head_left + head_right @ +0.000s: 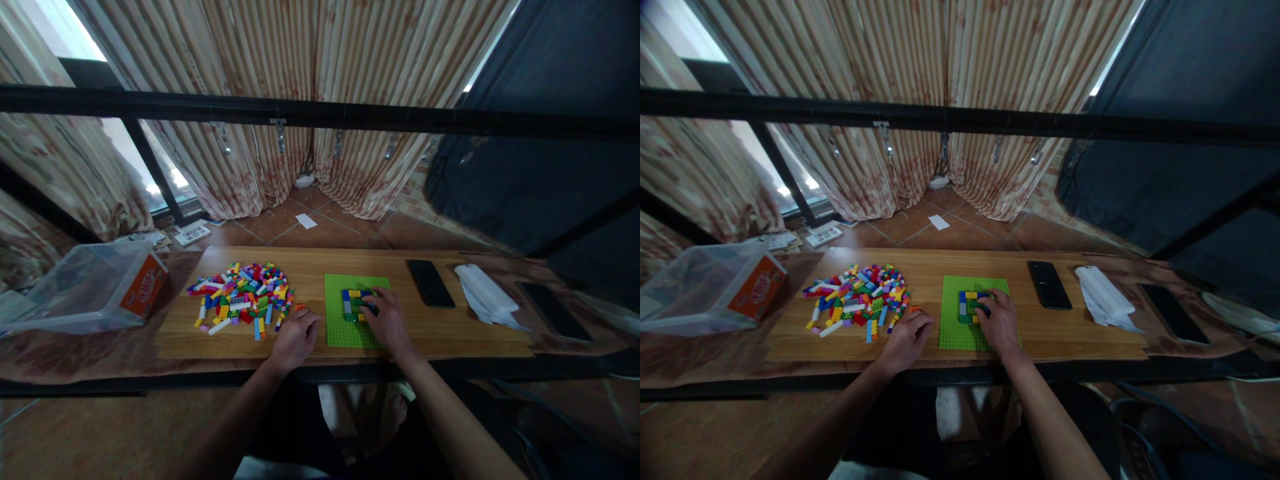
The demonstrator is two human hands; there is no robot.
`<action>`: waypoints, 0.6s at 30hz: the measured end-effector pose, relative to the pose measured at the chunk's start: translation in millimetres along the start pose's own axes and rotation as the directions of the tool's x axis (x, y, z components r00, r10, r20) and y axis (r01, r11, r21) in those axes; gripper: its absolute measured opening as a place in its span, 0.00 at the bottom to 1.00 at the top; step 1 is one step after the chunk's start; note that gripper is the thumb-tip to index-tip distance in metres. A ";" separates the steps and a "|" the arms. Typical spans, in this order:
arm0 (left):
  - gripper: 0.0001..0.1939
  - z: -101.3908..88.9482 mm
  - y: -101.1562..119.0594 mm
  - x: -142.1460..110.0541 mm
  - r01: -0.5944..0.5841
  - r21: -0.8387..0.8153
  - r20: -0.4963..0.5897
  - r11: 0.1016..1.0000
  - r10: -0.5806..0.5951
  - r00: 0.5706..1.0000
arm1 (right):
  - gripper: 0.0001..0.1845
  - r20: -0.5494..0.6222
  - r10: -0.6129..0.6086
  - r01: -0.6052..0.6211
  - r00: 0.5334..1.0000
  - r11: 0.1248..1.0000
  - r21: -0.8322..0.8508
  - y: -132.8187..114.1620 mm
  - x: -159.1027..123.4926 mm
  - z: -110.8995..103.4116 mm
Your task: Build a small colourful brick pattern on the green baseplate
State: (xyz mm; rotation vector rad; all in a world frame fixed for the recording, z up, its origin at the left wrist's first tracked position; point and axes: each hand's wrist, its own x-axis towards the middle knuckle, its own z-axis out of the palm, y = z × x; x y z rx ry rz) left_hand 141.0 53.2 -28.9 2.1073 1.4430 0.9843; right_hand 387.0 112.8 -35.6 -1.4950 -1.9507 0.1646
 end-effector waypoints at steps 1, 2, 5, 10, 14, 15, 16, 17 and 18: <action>0.09 0.2 -0.3 0.0 0.001 0.000 0.000 1.000 -0.001 1.000 | 0.11 0.000 -0.006 0.006 1.000 1.000 0.004 0.3 -1.5 -1.4; 0.10 0.4 -0.6 0.0 0.002 0.000 -0.001 1.000 -0.002 1.000 | 0.12 0.000 -0.010 0.010 1.000 1.000 0.009 0.8 -2.6 -2.7; 0.10 1.1 -1.6 -0.2 -0.004 0.005 -0.002 1.000 0.004 1.000 | 0.13 0.002 -0.011 0.011 1.000 1.000 0.017 2.2 -2.9 -6.0; 0.10 0.9 -0.6 -0.3 -0.005 0.007 -0.016 1.000 0.005 1.000 | 0.15 0.025 -0.023 0.024 0.999 1.000 -0.020 2.4 3.8 -5.8; 0.10 -0.2 1.8 -0.4 0.005 0.013 -0.010 1.000 -0.005 1.000 | 0.14 0.053 -0.028 0.030 0.998 0.999 -0.034 2.2 4.2 -4.5; 0.10 -0.3 2.2 -0.4 0.006 0.016 -0.006 1.000 -0.006 1.000 | 0.13 0.052 -0.031 0.032 0.998 0.999 -0.023 2.2 3.2 -4.6; 0.10 -0.4 2.5 -0.4 0.006 0.019 -0.002 1.000 -0.006 1.000 | 0.12 0.045 -0.030 0.031 0.999 0.999 -0.008 2.2 2.0 -4.8; 0.10 -0.4 2.6 -0.4 0.006 0.022 0.000 1.000 -0.006 1.000 | 0.11 0.034 -0.028 0.027 0.999 1.000 0.009 2.2 0.7 -5.1; 0.10 -0.4 2.7 -0.5 0.004 0.023 0.002 1.000 -0.004 1.000 | 0.11 0.024 -0.022 0.022 0.999 0.999 0.027 2.2 -0.4 -5.5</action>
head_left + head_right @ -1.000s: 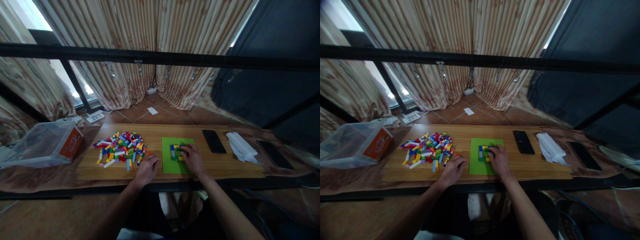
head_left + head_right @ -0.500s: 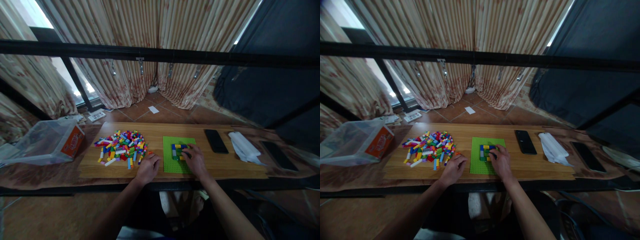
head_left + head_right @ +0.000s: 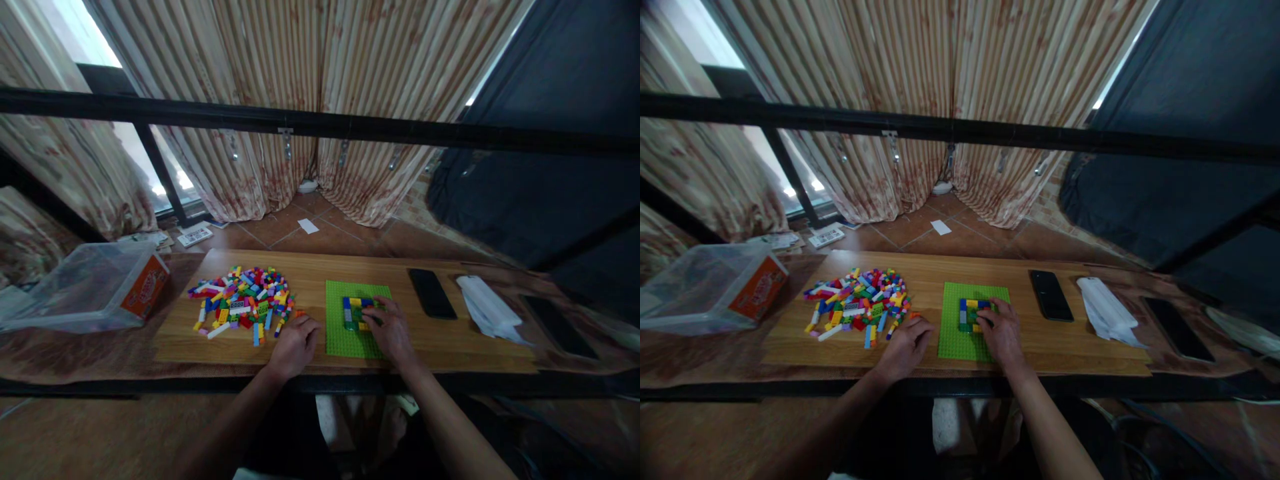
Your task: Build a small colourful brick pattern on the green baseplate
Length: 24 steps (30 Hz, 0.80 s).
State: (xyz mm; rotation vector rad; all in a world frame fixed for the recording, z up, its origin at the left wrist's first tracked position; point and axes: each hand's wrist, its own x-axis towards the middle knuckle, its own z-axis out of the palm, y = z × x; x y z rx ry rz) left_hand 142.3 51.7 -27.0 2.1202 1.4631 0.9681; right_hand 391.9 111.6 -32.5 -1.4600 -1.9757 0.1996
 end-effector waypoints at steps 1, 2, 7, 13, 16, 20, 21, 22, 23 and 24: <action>0.10 0.0 -0.1 -0.1 -0.002 0.000 -0.002 1.000 0.002 1.000 | 0.10 -0.006 0.007 -0.007 1.000 1.000 0.016 -0.1 -0.9 -0.3; 0.10 0.1 -0.2 -0.3 -0.004 -0.001 -0.005 1.000 0.004 1.000 | 0.09 -0.007 0.017 -0.016 1.000 0.999 0.029 -0.2 -1.4 -0.5; 0.10 -0.3 -0.5 -0.8 0.001 0.001 -0.018 1.000 -0.001 1.000 | 0.07 0.030 0.063 -0.065 0.998 0.995 0.069 0.3 1.5 0.9; 0.11 -1.3 0.9 -1.1 0.004 0.016 -0.003 1.000 -0.004 1.000 | 0.06 0.098 0.082 -0.086 0.992 0.996 0.031 3.4 8.9 3.1; 0.11 -1.1 1.1 -1.3 0.002 0.012 -0.009 1.000 -0.002 1.000 | 0.09 0.170 0.054 -0.049 0.984 0.998 -0.032 6.2 12.5 2.5; 0.11 -0.5 1.1 -1.3 -0.004 0.008 -0.016 1.000 0.005 1.000 | 0.11 0.237 -0.014 0.034 0.971 0.996 -0.081 8.2 15.0 0.9; 0.11 -0.4 1.3 -1.3 -0.003 0.009 -0.015 1.000 0.003 1.000 | 0.11 0.242 -0.020 0.042 0.970 0.995 -0.086 7.9 14.9 0.6; 0.11 -0.4 1.4 -1.2 -0.001 0.011 -0.013 1.000 0.001 1.000 | 0.11 0.245 -0.020 0.043 0.969 0.995 -0.088 7.2 14.5 0.4; 0.11 -0.5 1.5 -1.2 0.002 0.013 -0.013 1.000 -0.001 1.000 | 0.10 0.249 -0.018 0.042 0.968 0.995 -0.089 6.2 13.9 0.2; 0.11 -0.6 1.6 -1.1 0.003 0.013 -0.015 1.000 -0.003 1.000 | 0.11 0.251 -0.015 0.038 0.968 0.995 -0.087 5.1 13.1 0.1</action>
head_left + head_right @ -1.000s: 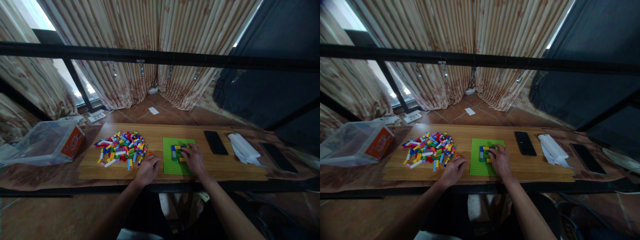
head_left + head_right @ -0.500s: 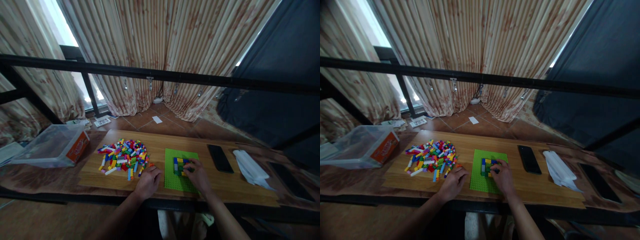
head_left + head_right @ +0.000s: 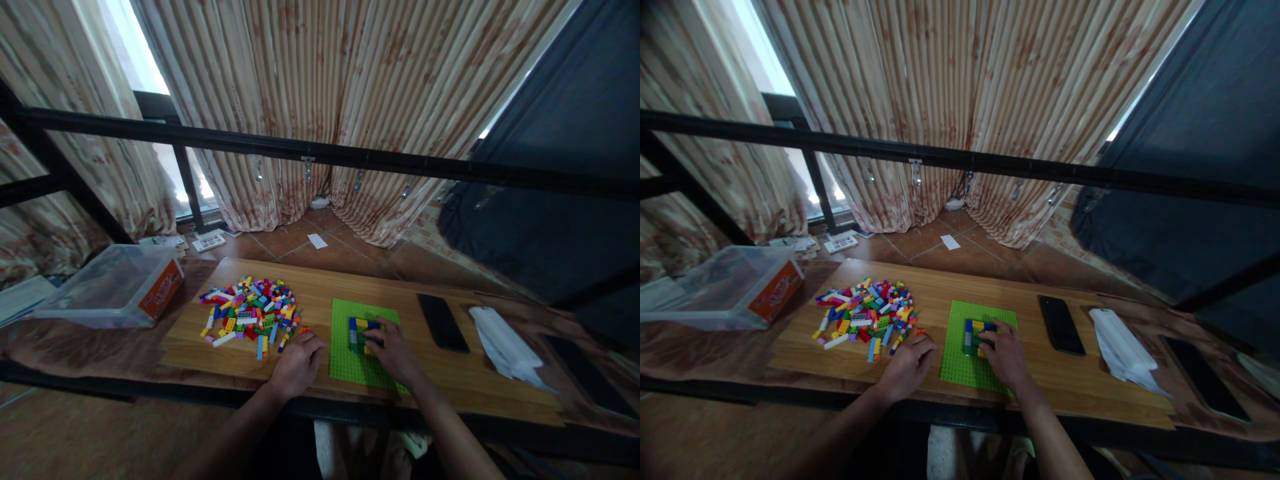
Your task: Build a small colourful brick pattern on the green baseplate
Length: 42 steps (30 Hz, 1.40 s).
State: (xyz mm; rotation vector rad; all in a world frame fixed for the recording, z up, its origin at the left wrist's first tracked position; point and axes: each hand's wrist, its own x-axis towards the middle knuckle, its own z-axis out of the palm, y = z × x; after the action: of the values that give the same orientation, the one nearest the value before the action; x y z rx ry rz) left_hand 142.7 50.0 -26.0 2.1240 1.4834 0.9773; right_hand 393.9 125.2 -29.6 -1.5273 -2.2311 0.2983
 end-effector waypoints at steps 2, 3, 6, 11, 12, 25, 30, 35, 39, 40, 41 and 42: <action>0.10 -0.1 -0.1 0.1 0.002 0.004 -0.002 1.000 -0.002 1.000 | 0.11 0.002 0.008 -0.008 1.000 1.000 0.007 -2.2 -1.5 -0.2; 0.10 -0.1 -0.2 0.0 0.002 0.007 0.000 1.000 -0.002 1.000 | 0.11 0.004 0.012 -0.012 1.000 1.000 0.010 -3.0 -1.9 -0.5; 0.10 0.2 -0.6 -0.5 0.004 0.015 0.005 1.000 -0.005 1.000 | 0.11 0.003 0.021 -0.021 1.000 1.000 0.022 -2.9 -1.1 -2.0; 0.11 0.5 0.5 -1.4 0.016 0.003 0.011 1.000 -0.016 1.000 | 0.12 -0.069 0.034 -0.032 0.997 0.999 0.035 1.2 5.4 -1.8; 0.11 0.4 0.8 -1.3 0.021 0.002 0.011 1.000 -0.021 1.000 | 0.12 -0.088 0.042 -0.038 0.995 0.998 0.040 1.7 6.5 -0.9; 0.11 -0.6 0.5 1.0 0.016 -0.016 0.021 1.000 -0.015 1.000 | 0.16 -0.240 0.148 -0.118 0.960 0.984 0.134 5.1 7.1 10.0; 0.11 -0.9 0.8 0.5 0.002 -0.010 0.027 1.000 -0.001 1.000 | 0.22 -0.240 0.221 -0.198 0.945 0.973 0.117 0.1 11.4 16.9; 0.10 -0.2 -1.0 0.4 -0.005 -0.014 0.020 1.000 0.005 1.000 | 0.21 -0.230 0.273 -0.268 0.934 0.962 0.052 0.5 12.4 22.9; 0.10 -0.2 -1.4 0.4 -0.008 -0.018 0.021 1.000 0.008 1.000 | 0.21 -0.220 0.283 -0.274 0.934 0.959 0.070 3.6 12.9 24.4; 0.10 -0.3 -1.1 0.4 -0.006 -0.018 0.021 1.000 0.007 1.000 | 0.20 -0.221 0.294 -0.285 0.930 0.956 0.074 3.7 13.3 24.4; 0.10 -0.5 -0.7 0.4 -0.005 -0.019 0.022 1.000 0.006 1.000 | 0.20 -0.224 0.306 -0.296 0.925 0.952 0.078 3.3 13.9 24.3; 0.10 -0.7 -0.3 0.3 -0.006 -0.019 0.023 1.000 0.006 1.000 | 0.20 -0.226 0.318 -0.307 0.921 0.948 0.084 2.6 14.5 24.2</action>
State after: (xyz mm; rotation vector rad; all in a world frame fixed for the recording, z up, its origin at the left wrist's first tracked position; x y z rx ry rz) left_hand 142.1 50.4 -25.6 2.1207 1.4515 0.9616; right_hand 380.6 141.0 -49.0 -1.7920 -1.7842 0.2444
